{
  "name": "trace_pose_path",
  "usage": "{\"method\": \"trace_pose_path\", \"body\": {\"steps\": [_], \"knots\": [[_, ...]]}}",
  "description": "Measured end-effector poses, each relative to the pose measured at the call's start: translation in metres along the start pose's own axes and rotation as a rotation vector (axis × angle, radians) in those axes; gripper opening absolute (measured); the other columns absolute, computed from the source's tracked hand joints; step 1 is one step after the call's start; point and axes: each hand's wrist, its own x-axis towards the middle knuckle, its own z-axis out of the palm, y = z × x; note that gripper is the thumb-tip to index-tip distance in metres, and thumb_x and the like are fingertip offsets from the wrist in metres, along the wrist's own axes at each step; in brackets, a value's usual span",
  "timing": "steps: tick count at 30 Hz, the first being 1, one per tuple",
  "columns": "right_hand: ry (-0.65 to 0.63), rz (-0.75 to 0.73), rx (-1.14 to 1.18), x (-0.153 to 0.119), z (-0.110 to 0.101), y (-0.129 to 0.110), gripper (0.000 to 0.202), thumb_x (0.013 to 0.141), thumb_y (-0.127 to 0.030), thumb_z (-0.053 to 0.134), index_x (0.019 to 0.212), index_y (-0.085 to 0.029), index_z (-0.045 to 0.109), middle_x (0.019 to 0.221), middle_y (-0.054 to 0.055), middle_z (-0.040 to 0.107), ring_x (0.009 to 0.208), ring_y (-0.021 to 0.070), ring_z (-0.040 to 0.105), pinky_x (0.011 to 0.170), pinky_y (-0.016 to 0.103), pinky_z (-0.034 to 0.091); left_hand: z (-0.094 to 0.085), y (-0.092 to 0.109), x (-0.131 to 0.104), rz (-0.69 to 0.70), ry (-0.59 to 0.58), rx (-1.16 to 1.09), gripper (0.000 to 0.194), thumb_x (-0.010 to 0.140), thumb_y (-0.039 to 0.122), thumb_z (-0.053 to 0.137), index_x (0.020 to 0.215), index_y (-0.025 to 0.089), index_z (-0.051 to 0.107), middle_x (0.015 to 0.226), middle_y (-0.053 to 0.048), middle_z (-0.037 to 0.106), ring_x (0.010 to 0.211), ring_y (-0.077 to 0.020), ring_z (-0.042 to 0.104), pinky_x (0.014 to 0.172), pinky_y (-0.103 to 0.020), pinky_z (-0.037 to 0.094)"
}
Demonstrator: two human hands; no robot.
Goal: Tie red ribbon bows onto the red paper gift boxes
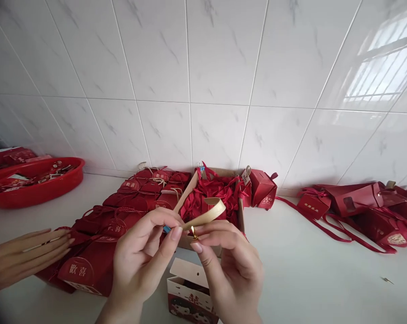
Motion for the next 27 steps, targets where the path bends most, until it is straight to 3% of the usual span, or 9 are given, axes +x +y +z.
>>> {"method": "trace_pose_path", "body": {"steps": [6, 16, 27], "knots": [[0.026, 0.037, 0.105, -0.003, 0.008, -0.005, 0.023, 0.078, -0.001, 0.063, 0.087, -0.022, 0.067, 0.085, -0.001, 0.068, 0.085, 0.0111, 0.064, 0.074, 0.02, 0.056, 0.002, 0.003, -0.003, 0.085, 0.033, -0.051, 0.017, 0.083, 0.003, 0.054, 0.092, 0.017, 0.055, 0.09, -0.002, 0.061, 0.088, -0.0099, 0.059, 0.074, -0.019, 0.049], [0.14, 0.378, 0.519, -0.004, 0.012, -0.001, 0.007, 0.076, -0.023, 0.074, 0.075, -0.023, 0.067, 0.073, -0.003, 0.066, 0.068, 0.0076, 0.061, 0.064, 0.017, 0.053, 0.0, 0.004, -0.004, 0.131, -0.029, -0.068, 0.019, 0.081, 0.0, 0.055, 0.091, 0.016, 0.056, 0.087, -0.002, 0.062, 0.086, -0.0113, 0.061, 0.076, -0.021, 0.052], [0.132, 0.502, 0.659, -0.002, 0.017, -0.002, 0.009, 0.073, -0.024, 0.076, 0.071, -0.021, 0.068, 0.066, -0.004, 0.063, 0.061, 0.0056, 0.058, 0.06, 0.015, 0.051, -0.001, 0.003, -0.003, 0.141, -0.047, -0.039, 0.021, 0.081, -0.002, 0.055, 0.093, 0.016, 0.057, 0.088, -0.003, 0.063, 0.085, -0.0103, 0.061, 0.074, -0.018, 0.051]]}}
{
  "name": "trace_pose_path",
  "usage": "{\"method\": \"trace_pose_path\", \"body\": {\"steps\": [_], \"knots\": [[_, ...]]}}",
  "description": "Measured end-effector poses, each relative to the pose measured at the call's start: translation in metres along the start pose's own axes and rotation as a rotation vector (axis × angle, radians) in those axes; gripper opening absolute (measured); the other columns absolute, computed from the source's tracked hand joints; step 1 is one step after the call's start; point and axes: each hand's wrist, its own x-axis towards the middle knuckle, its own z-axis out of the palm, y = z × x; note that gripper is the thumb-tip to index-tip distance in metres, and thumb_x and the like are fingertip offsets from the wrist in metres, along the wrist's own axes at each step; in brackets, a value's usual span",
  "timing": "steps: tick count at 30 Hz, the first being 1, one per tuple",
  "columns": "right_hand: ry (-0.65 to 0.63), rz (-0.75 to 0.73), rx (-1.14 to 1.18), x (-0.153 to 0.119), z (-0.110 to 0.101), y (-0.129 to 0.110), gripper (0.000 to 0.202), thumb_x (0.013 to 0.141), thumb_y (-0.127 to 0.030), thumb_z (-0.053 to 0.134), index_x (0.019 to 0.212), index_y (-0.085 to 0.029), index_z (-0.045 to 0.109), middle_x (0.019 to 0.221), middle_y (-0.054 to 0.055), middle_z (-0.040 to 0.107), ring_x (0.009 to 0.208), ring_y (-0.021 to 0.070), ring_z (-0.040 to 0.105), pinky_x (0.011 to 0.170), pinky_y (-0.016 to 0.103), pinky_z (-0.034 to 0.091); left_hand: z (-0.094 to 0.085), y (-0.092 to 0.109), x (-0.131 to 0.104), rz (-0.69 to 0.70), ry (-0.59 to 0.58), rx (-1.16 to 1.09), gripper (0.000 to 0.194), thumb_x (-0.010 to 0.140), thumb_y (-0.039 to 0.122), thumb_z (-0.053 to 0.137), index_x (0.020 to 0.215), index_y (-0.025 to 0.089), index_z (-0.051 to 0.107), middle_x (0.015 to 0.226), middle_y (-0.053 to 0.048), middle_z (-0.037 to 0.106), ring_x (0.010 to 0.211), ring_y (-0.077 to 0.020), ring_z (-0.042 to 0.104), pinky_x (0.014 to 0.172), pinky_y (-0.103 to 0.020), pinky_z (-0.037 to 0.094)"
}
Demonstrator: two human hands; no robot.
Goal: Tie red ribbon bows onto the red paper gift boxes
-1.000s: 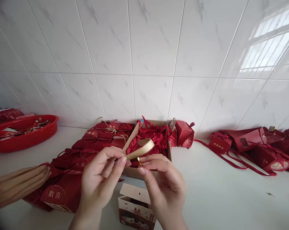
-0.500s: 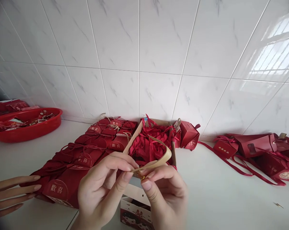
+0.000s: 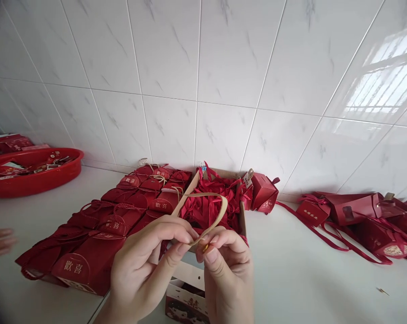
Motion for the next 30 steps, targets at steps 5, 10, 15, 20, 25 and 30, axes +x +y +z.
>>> {"method": "trace_pose_path", "body": {"steps": [5, 10, 15, 20, 25, 30], "knots": [[0.01, 0.009, 0.036, 0.001, 0.002, 0.001, 0.009, 0.072, -0.024, 0.077, 0.071, -0.021, 0.068, 0.066, -0.004, 0.063, 0.059, 0.0043, 0.057, 0.059, 0.014, 0.05, -0.001, 0.0, 0.001, -0.003, -0.021, 0.013, 0.021, 0.081, -0.001, 0.056, 0.091, 0.017, 0.057, 0.087, -0.002, 0.064, 0.084, -0.0104, 0.061, 0.073, -0.018, 0.051], [0.046, -0.039, 0.003, 0.002, 0.002, 0.003, 0.009, 0.072, -0.024, 0.077, 0.07, -0.022, 0.069, 0.066, -0.003, 0.063, 0.062, 0.0066, 0.057, 0.06, 0.016, 0.05, -0.002, 0.001, 0.003, -0.032, -0.042, -0.04, 0.019, 0.082, 0.001, 0.054, 0.09, 0.018, 0.056, 0.085, -0.003, 0.064, 0.081, -0.0125, 0.062, 0.07, -0.02, 0.052], [0.031, -0.062, -0.022, 0.001, 0.001, 0.003, 0.008, 0.072, -0.025, 0.077, 0.07, -0.023, 0.069, 0.067, -0.002, 0.062, 0.063, 0.0083, 0.057, 0.061, 0.019, 0.049, -0.002, 0.002, 0.003, -0.007, -0.036, -0.034, 0.018, 0.082, 0.002, 0.054, 0.089, 0.018, 0.058, 0.091, -0.006, 0.065, 0.088, -0.0146, 0.063, 0.074, -0.022, 0.053], [-0.033, 0.027, 0.01, -0.003, -0.006, 0.002, 0.006, 0.076, -0.025, 0.073, 0.075, -0.025, 0.067, 0.07, -0.003, 0.062, 0.062, 0.0075, 0.056, 0.062, 0.019, 0.049, 0.0, 0.001, 0.001, 0.047, -0.027, -0.039, 0.023, 0.081, -0.001, 0.053, 0.092, 0.019, 0.059, 0.09, -0.006, 0.067, 0.09, -0.0173, 0.065, 0.073, -0.025, 0.055], [-0.069, 0.055, 0.019, -0.004, -0.012, 0.002, 0.005, 0.078, -0.023, 0.071, 0.079, -0.027, 0.068, 0.075, -0.002, 0.065, 0.066, 0.0078, 0.058, 0.064, 0.018, 0.05, 0.0, -0.002, -0.001, 0.027, -0.03, -0.121, 0.032, 0.081, -0.003, 0.051, 0.102, 0.02, 0.055, 0.1, -0.006, 0.067, 0.094, -0.0162, 0.065, 0.078, -0.025, 0.056], [-0.071, 0.063, 0.037, -0.003, -0.012, 0.005, 0.006, 0.079, -0.023, 0.071, 0.082, -0.028, 0.068, 0.078, -0.003, 0.066, 0.067, 0.0073, 0.059, 0.066, 0.018, 0.051, 0.001, -0.001, 0.0, 0.103, 0.004, -0.042, 0.043, 0.075, -0.005, 0.054, 0.111, 0.018, 0.055, 0.097, -0.006, 0.066, 0.091, -0.0162, 0.064, 0.078, -0.025, 0.056]]}}
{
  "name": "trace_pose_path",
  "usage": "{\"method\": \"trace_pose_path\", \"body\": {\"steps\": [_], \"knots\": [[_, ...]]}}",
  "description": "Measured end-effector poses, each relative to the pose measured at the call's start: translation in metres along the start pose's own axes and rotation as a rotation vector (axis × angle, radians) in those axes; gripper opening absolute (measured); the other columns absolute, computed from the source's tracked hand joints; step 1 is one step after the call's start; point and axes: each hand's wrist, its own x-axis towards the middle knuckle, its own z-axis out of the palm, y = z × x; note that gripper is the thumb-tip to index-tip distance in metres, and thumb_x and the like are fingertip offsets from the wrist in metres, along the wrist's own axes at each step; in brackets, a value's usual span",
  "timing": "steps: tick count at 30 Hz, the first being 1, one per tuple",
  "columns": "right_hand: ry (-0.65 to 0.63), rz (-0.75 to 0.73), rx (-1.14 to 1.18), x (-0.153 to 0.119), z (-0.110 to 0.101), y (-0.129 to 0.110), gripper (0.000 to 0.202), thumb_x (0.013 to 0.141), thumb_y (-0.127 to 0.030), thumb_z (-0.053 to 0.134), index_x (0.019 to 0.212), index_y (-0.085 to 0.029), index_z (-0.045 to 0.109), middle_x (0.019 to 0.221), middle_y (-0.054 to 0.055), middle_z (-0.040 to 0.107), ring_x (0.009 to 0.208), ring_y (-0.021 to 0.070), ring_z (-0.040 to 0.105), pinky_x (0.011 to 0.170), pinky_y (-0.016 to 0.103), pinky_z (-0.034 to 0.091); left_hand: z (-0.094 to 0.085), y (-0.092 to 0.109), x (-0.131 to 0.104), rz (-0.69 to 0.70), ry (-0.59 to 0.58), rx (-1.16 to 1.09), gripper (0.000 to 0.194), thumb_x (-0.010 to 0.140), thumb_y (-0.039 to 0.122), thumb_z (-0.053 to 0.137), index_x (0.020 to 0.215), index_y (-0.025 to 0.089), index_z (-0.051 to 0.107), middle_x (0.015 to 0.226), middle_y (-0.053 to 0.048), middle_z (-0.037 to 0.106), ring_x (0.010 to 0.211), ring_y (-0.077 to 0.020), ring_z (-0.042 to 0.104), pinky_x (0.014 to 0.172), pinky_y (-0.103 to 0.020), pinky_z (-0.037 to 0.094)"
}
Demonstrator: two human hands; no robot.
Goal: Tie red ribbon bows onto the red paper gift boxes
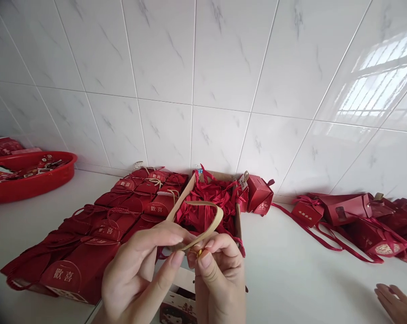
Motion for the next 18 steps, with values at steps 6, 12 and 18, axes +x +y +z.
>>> {"method": "trace_pose_path", "body": {"steps": [6, 12, 18], "knots": [[-0.041, 0.019, -0.003, 0.001, 0.0013, -0.0001, 0.006, 0.08, -0.023, 0.069, 0.081, -0.028, 0.067, 0.078, -0.002, 0.067, 0.069, 0.0087, 0.059, 0.067, 0.02, 0.05, 0.0001, -0.0016, 0.0027, 0.101, -0.001, 0.116, 0.042, 0.075, -0.006, 0.053, 0.11, 0.015, 0.061, 0.093, -0.006, 0.068, 0.08, -0.0144, 0.064, 0.073, -0.027, 0.055], [-0.014, 0.037, -0.02, 0.0011, -0.0024, 0.0008, 0.007, 0.078, -0.026, 0.071, 0.08, -0.028, 0.064, 0.076, -0.002, 0.066, 0.064, 0.0103, 0.059, 0.063, 0.024, 0.051, -0.0016, -0.0031, 0.0027, 0.171, 0.008, 0.253, 0.04, 0.075, -0.005, 0.053, 0.108, 0.017, 0.063, 0.093, -0.007, 0.071, 0.08, -0.0152, 0.064, 0.07, -0.028, 0.054], [-0.021, -0.021, -0.049, 0.0024, -0.0024, -0.001, 0.006, 0.078, -0.024, 0.07, 0.079, -0.025, 0.064, 0.076, 0.0, 0.066, 0.066, 0.0112, 0.06, 0.065, 0.024, 0.052, 0.0006, -0.0027, 0.0027, 0.228, 0.048, 0.341, 0.044, 0.072, -0.008, 0.056, 0.11, 0.012, 0.064, 0.094, -0.009, 0.07, 0.079, -0.0154, 0.063, 0.069, -0.029, 0.054]]}}
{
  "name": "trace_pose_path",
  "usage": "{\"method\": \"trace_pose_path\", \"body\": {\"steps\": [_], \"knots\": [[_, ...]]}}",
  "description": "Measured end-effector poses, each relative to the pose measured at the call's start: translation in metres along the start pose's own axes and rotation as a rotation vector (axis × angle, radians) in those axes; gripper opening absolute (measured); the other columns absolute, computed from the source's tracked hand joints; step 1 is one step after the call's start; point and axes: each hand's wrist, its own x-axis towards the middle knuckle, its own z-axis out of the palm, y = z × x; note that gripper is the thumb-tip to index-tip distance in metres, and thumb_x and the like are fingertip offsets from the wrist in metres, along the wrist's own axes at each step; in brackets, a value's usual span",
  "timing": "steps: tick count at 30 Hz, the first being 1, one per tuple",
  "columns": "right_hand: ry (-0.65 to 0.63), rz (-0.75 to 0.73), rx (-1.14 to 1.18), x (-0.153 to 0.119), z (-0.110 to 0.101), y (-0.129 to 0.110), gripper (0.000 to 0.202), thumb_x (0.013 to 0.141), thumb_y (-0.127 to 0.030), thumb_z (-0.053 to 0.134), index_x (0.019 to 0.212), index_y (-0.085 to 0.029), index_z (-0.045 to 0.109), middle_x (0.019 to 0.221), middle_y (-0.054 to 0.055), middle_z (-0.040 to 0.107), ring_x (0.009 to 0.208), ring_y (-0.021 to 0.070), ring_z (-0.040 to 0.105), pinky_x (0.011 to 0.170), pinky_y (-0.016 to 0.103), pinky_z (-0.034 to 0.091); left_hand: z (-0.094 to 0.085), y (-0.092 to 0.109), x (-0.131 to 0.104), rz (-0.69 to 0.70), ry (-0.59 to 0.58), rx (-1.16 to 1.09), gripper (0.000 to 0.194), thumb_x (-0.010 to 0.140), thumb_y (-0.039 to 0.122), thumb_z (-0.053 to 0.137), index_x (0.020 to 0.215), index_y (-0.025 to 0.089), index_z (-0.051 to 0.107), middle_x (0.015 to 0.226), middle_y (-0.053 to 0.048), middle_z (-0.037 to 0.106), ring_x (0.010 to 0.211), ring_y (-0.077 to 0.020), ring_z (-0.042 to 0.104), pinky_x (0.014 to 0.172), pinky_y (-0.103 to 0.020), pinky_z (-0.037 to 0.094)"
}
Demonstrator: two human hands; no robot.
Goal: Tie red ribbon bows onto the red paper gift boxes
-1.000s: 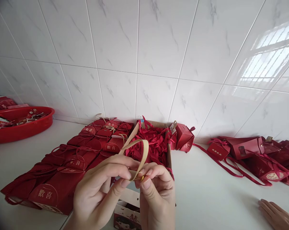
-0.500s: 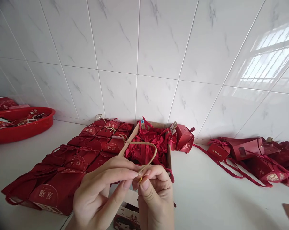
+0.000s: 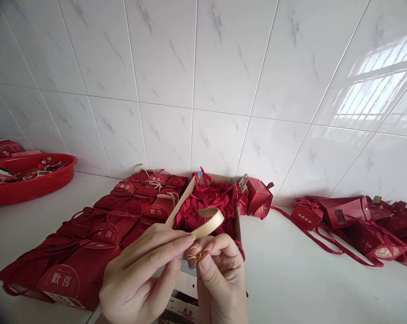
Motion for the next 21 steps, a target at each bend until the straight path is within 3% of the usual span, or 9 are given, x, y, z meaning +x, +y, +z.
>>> {"method": "trace_pose_path", "body": {"steps": [5, 16, 21], "knots": [[-0.014, -0.032, -0.041, 0.003, 0.006, -0.006, 0.006, 0.079, -0.02, 0.069, 0.077, -0.025, 0.067, 0.076, 0.0, 0.068, 0.071, 0.0123, 0.064, 0.069, 0.025, 0.054, 0.0, 0.002, 0.004, 0.02, 0.037, -0.038, 0.042, 0.07, -0.003, 0.061, 0.109, 0.011, 0.064, 0.09, -0.008, 0.071, 0.081, -0.017, 0.065, 0.072, -0.03, 0.057], [0.046, -0.129, -0.241, 0.002, 0.005, -0.009, 0.007, 0.082, -0.018, 0.066, 0.081, -0.025, 0.067, 0.082, 0.001, 0.069, 0.076, 0.0136, 0.066, 0.07, 0.025, 0.056, 0.001, -0.003, 0.003, 0.019, 0.001, 0.069, 0.033, 0.071, -0.002, 0.065, 0.1, 0.013, 0.067, 0.084, -0.006, 0.072, 0.079, -0.0162, 0.066, 0.073, -0.028, 0.058], [0.029, -0.294, -0.533, 0.004, 0.003, -0.013, 0.02, 0.081, -0.012, 0.065, 0.095, -0.026, 0.071, 0.09, 0.003, 0.069, 0.084, 0.0138, 0.065, 0.072, 0.022, 0.056, 0.0, -0.004, 0.004, -0.009, -0.021, 0.051, 0.033, 0.071, -0.003, 0.064, 0.099, 0.013, 0.067, 0.085, -0.007, 0.071, 0.078, -0.0159, 0.065, 0.072, -0.028, 0.057]]}}
